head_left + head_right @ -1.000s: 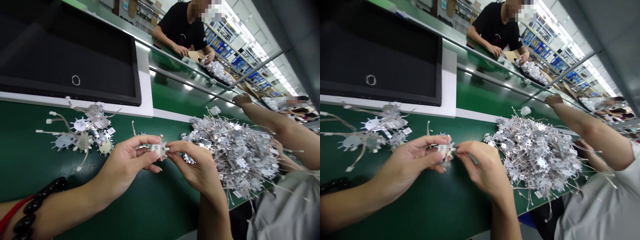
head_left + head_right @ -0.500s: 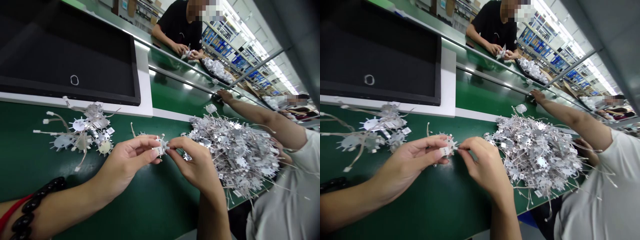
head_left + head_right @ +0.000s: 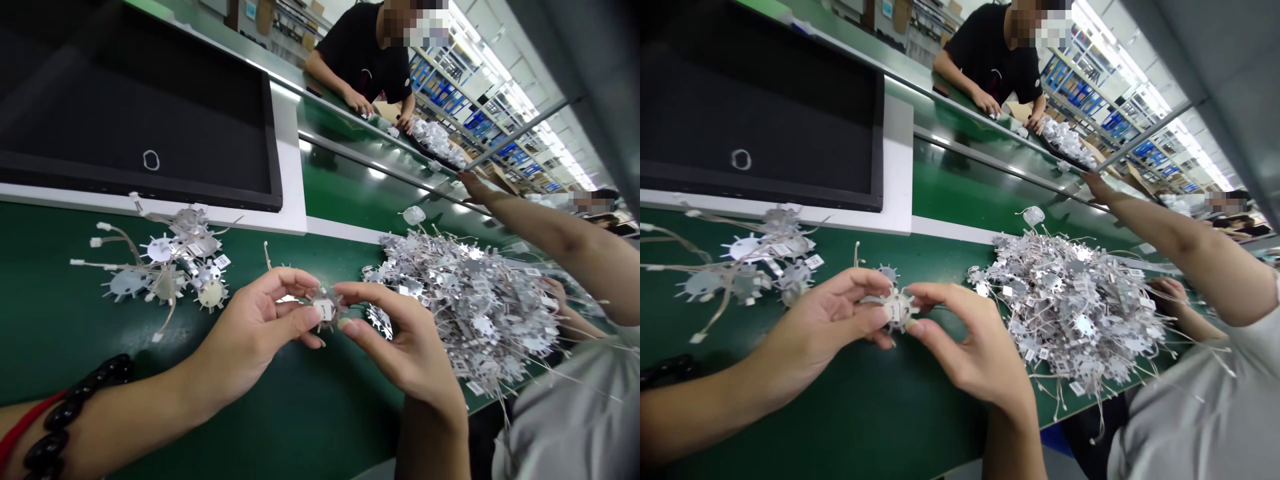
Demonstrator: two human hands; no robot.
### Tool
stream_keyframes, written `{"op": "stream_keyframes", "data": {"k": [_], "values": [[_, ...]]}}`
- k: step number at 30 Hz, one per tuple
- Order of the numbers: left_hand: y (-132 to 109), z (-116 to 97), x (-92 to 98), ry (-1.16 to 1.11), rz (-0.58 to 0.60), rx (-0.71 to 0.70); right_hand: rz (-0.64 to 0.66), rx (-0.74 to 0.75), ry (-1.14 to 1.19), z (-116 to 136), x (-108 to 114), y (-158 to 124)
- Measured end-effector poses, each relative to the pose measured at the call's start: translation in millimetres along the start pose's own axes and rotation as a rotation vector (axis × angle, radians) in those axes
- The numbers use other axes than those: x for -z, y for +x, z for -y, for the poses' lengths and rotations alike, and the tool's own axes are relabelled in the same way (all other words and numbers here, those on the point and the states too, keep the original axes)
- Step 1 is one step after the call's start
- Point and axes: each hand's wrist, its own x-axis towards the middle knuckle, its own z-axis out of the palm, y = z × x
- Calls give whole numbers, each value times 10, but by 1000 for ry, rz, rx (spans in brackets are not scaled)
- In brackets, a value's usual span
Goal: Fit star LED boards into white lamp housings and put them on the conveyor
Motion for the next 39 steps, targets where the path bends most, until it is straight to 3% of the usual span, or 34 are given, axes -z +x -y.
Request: {"op": "stream_keyframes", "data": {"k": [7,13,27,34,39], "values": [[5,-18,-20,-66,81,120,-1,-7,62,0,15,-1],[-10,-41,-33,-98,64,127,-6,-95,80,15,40,11],[4,-66,-12,-173,88,209,-137,282,-60,-77,-65,36],[11,-90,-10,-187,105,242,-144,375,-179,-130,-83,13],[4,-70,2,-187,103,225,-155,331,-160,-100,-104,31]]}}
